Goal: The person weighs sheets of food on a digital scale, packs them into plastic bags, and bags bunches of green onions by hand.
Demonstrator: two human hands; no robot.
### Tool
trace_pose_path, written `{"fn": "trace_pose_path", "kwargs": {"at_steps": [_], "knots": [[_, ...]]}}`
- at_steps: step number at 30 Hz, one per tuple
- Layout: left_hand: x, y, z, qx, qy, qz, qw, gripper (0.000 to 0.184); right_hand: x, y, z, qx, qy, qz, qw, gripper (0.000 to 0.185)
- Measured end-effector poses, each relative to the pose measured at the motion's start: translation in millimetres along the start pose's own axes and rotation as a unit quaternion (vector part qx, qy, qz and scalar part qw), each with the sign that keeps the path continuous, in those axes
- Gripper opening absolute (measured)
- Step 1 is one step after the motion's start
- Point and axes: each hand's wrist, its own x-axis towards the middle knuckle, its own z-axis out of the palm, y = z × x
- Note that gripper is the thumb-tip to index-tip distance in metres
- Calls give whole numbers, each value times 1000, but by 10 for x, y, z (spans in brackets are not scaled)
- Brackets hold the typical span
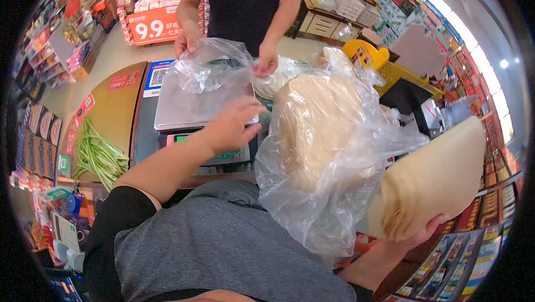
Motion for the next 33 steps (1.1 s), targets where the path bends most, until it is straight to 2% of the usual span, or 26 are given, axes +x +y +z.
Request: {"fn": "trace_pose_path", "kwargs": {"at_steps": [2,5,6,9,10,13,14,17,18,20,21,23,27,29,31,33], "knots": [[-65,-112,-223,50,75,-47,995,42,160,242,191,-42,-87,-65,993,65],[-299,-273,-424,196,290,21,937,40,296,753,653,26,-164,4,986,65],[-400,-370,-480,235,356,12,904,55,308,918,810,49,-188,38,980,65],[-508,-522,-581,221,482,-185,828,70,111,1634,1367,118,-254,207,937,65],[-534,-613,-528,144,466,-296,821,79,66,1895,1394,135,-269,271,914,65],[-586,-1042,-287,-70,451,-410,789,73,-272,2580,1686,164,-292,446,830,65],[-606,-958,-413,-204,412,-402,792,52,-349,2738,1774,166,-296,484,807,65],[-837,-1060,-490,-340,312,-394,795,27,-491,3171,2022,163,-297,571,748,65],[-878,-977,-541,-379,333,-381,775,21,-508,3183,2250,125,-264,602,743,65],[-950,-677,-711,-452,370,-354,730,14,-294,3613,2364,83,-277,609,738,62],[-1006,-615,-757,-463,384,-327,729,13,-196,3826,2433,80,-284,614,733,59],[-1090,-558,-847,-484,409,-267,726,13,5,4420,2526,50,-269,554,787,49],[-1171,-520,-952,-483,382,-266,742,11,163,5454,2659,0,-172,549,818,36],[-1135,-551,-1000,-454,400,-249,756,8,-51,5089,2872,47,-229,569,789,33],[-1153,-579,-1050,-450,395,-230,767,8,-16,4910,2755,-145,-319,579,736,34],[-1164,-575,-1108,-471,385,-238,757,10,-28,4289,2779,-208,-435,507,714,45]]}}
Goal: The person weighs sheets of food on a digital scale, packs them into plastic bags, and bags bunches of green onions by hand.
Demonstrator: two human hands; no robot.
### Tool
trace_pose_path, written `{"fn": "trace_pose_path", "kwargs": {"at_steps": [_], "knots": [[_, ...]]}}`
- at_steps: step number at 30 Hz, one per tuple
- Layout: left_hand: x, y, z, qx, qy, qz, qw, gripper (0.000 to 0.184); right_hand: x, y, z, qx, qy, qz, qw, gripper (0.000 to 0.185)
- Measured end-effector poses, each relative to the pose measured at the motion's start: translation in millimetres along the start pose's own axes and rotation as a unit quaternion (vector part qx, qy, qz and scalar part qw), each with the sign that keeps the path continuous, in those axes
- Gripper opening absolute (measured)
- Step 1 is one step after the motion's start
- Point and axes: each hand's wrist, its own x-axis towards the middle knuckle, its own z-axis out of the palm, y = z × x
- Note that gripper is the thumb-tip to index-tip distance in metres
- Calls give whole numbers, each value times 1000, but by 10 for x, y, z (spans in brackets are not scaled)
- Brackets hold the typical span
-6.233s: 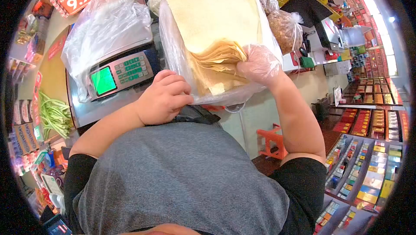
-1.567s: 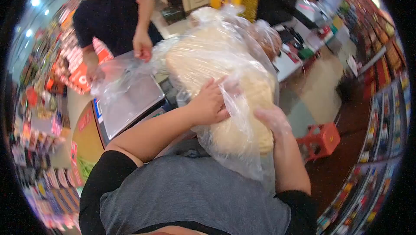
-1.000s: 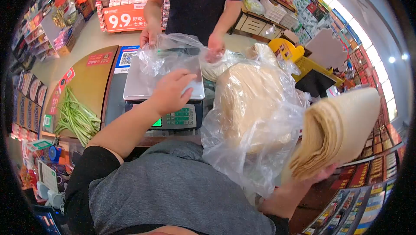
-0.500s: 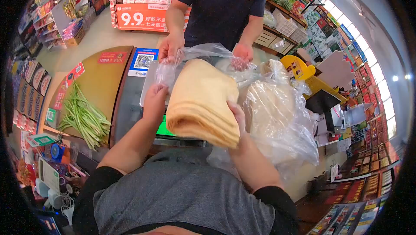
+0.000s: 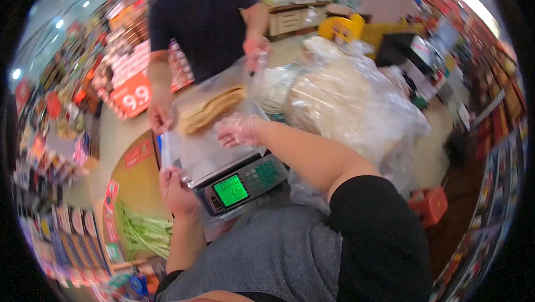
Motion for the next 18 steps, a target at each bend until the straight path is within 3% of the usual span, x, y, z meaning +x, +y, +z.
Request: {"fn": "trace_pose_path", "kwargs": {"at_steps": [1,2,3,4,5,7,8,9,10,11,12,13,15,16,18], "knots": [[32,-38,-24,39,-4,37,999,10,-340,-134,118,-73,-22,-8,997,51],[-15,60,34,49,-21,12,998,11,-714,-326,109,-226,-13,-91,970,53],[-36,57,157,126,-12,117,985,15,-1099,-511,-12,-377,-4,-163,912,55],[-58,29,271,197,-1,223,955,22,-1438,-558,-164,-488,143,-200,837,54],[-77,2,311,261,-15,349,900,29,-1805,-570,-336,-582,282,-224,729,54],[-117,-61,387,353,-41,583,730,43,-2633,-698,-547,-570,493,-66,654,65],[-193,-141,442,356,-147,544,745,48,-2908,-437,-1083,-639,574,-34,511,79],[-310,-250,504,357,-248,500,749,54,-3241,-339,-1257,-645,608,21,463,86],[-448,-364,593,390,-343,389,761,61,-3538,-228,-1370,-647,637,74,413,93],[-583,-498,784,372,-422,273,781,69,-3761,1,-1536,-556,663,113,489,96],[-730,-669,904,389,-485,210,755,86,-3904,293,-1792,-457,678,145,557,99],[-866,-924,887,369,-552,104,740,105,-3906,806,-2255,-494,608,164,599,88],[-1096,-977,1160,402,-586,201,675,91,-3854,969,-2081,-531,531,193,632,66],[-1156,-1039,1279,427,-596,233,639,84,-3772,710,-1565,-531,528,203,631,54],[-1035,-1124,1585,387,-641,151,646,61,-3853,737,-1902,-687,452,210,529,39]]}}
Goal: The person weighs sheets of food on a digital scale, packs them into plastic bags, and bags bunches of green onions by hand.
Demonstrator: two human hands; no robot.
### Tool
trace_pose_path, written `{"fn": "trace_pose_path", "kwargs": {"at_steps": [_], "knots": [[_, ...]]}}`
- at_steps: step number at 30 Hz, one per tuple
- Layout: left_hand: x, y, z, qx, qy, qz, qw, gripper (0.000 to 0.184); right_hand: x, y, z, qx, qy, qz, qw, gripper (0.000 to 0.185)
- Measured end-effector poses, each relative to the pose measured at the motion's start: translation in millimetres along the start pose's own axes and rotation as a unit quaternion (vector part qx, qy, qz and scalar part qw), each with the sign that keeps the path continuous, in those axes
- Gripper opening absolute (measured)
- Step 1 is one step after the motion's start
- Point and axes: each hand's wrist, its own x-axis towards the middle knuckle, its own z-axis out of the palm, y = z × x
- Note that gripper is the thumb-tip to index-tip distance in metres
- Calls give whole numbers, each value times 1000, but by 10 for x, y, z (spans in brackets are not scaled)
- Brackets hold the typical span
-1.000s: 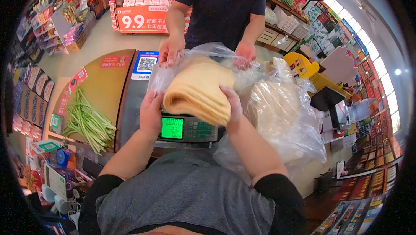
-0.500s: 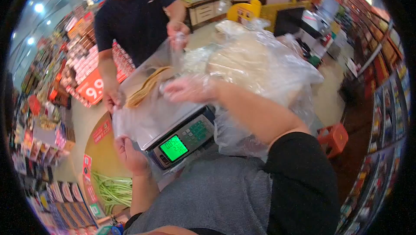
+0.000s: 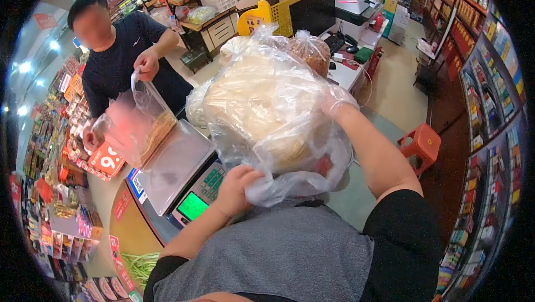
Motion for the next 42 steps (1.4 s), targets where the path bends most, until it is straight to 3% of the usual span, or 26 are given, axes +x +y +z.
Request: {"fn": "trace_pose_path", "kwargs": {"at_steps": [1,2,3,4,5,6,7,8,10,12,13,15,17,18,19,20,22,26,27,29,31,33,35,38,39,42], "knots": [[153,-47,-90,-46,-25,-10,999,50,100,123,72,-85,15,-52,995,32],[263,16,-281,-146,88,31,985,40,142,331,-29,-20,142,-96,985,24],[392,59,-500,-181,187,59,964,40,145,473,-350,172,163,-84,968,17],[510,98,-796,-163,298,60,939,40,149,616,-673,358,191,-85,910,11],[574,148,-1085,-127,391,41,911,40,-70,516,-1095,654,123,-29,746,9],[633,172,-1326,-101,457,12,884,39,-18,610,-1262,619,108,-55,776,9],[669,188,-1521,-91,499,-22,862,39,-11,671,-1325,445,268,-194,832,10],[683,168,-1685,-97,513,-64,850,39,-34,616,-1402,496,206,-188,822,13],[756,135,-1684,-114,505,-133,845,38,113,616,-1212,713,63,-264,646,26],[959,122,-1445,-131,458,-179,861,38,337,468,-971,797,112,-363,470,55],[1094,104,-1287,-142,431,-194,870,38,449,355,-811,832,95,-319,443,60],[1406,75,-1054,-160,386,-208,884,37,617,48,-505,703,231,-288,607,67],[1726,33,-937,-172,347,-208,898,37,840,-442,-211,678,147,-267,670,59],[1877,1,-872,-176,328,-207,905,37,986,-740,-49,812,-87,-230,530,50],[2033,-28,-870,-178,316,-204,909,36,1177,-982,103,663,44,-373,648,40],[2100,-41,-892,-180,313,-201,911,36,1204,-1038,15,547,121,-434,706,34],[2350,-49,-1021,-181,304,-186,916,36,921,-925,-507,389,243,-465,757,25],[2472,-184,-930,-187,271,-193,924,35,242,-251,-1480,460,113,-416,776,21],[2448,-216,-830,-191,260,-193,927,34,221,-39,-1650,412,63,-379,826,29],[2421,-242,-710,-201,239,-191,931,34,379,-37,-1271,454,326,-275,782,47],[2445,-285,-660,-206,222,-193,933,34,678,-265,-746,481,343,-219,777,62],[2586,-341,-627,-207,197,-189,939,33,1078,-654,-205,507,133,-216,824,72],[2739,-367,-616,-209,176,-179,945,33,1234,-681,-202,499,88,-239,828,61],[2962,-398,-551,-211,143,-167,952,32,995,-448,-694,457,236,-311,799,19],[3017,-402,-518,-211,135,-165,954,32,722,-382,-1037,530,251,-287,757,19],[3073,-406,-398,-206,107,-160,959,31,487,-448,-1258,540,226,-330,740,19]]}}
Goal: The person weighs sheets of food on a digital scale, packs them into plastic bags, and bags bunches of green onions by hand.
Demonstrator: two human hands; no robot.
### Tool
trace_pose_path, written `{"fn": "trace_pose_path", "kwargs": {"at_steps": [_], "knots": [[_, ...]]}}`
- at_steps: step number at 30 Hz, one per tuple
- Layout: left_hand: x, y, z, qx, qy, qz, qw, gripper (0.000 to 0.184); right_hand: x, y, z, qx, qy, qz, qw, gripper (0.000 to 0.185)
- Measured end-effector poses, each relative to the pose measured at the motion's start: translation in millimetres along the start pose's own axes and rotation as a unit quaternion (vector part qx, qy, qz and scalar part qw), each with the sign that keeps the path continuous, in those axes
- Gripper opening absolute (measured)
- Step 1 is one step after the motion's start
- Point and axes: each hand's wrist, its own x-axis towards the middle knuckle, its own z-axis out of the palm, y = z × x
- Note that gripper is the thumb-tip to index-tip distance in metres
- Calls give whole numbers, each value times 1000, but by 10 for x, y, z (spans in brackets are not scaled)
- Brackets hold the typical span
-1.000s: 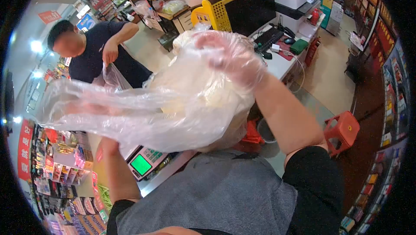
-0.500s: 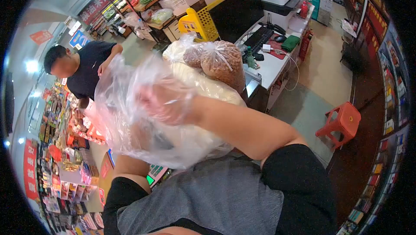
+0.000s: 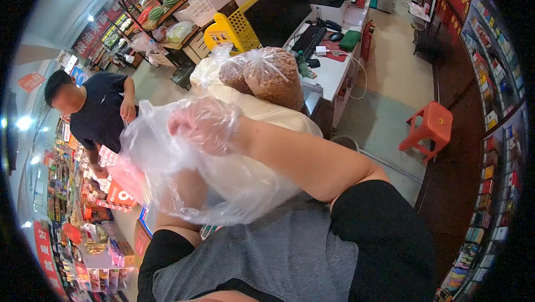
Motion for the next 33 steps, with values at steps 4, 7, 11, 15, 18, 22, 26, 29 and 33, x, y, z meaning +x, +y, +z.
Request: {"fn": "trace_pose_path", "kwargs": {"at_steps": [4,7,11,15,18,22,26,29,33], "knots": [[0,-45,217,29,-39,9,999,30,-389,350,-261,323,224,-18,920,44],[46,-1,292,93,-83,27,992,29,-1007,628,-435,421,103,134,891,70],[206,179,254,245,-192,67,948,29,-1052,349,457,50,-197,-106,973,65],[334,401,595,337,-299,144,881,28,-501,129,813,-179,-397,-93,895,56],[284,483,1033,368,-356,187,838,27,-182,448,797,-204,-406,45,890,52],[96,425,1233,390,-377,201,816,26,-220,91,424,-151,-444,86,879,48],[-161,281,1061,421,-393,200,793,25,-750,102,694,181,-579,-38,794,44],[-444,225,999,484,-394,215,751,25,-296,-174,-177,342,-450,99,819,51],[-851,140,1293,699,-350,269,562,24,-3,265,300,-109,-327,83,935,54]]}}
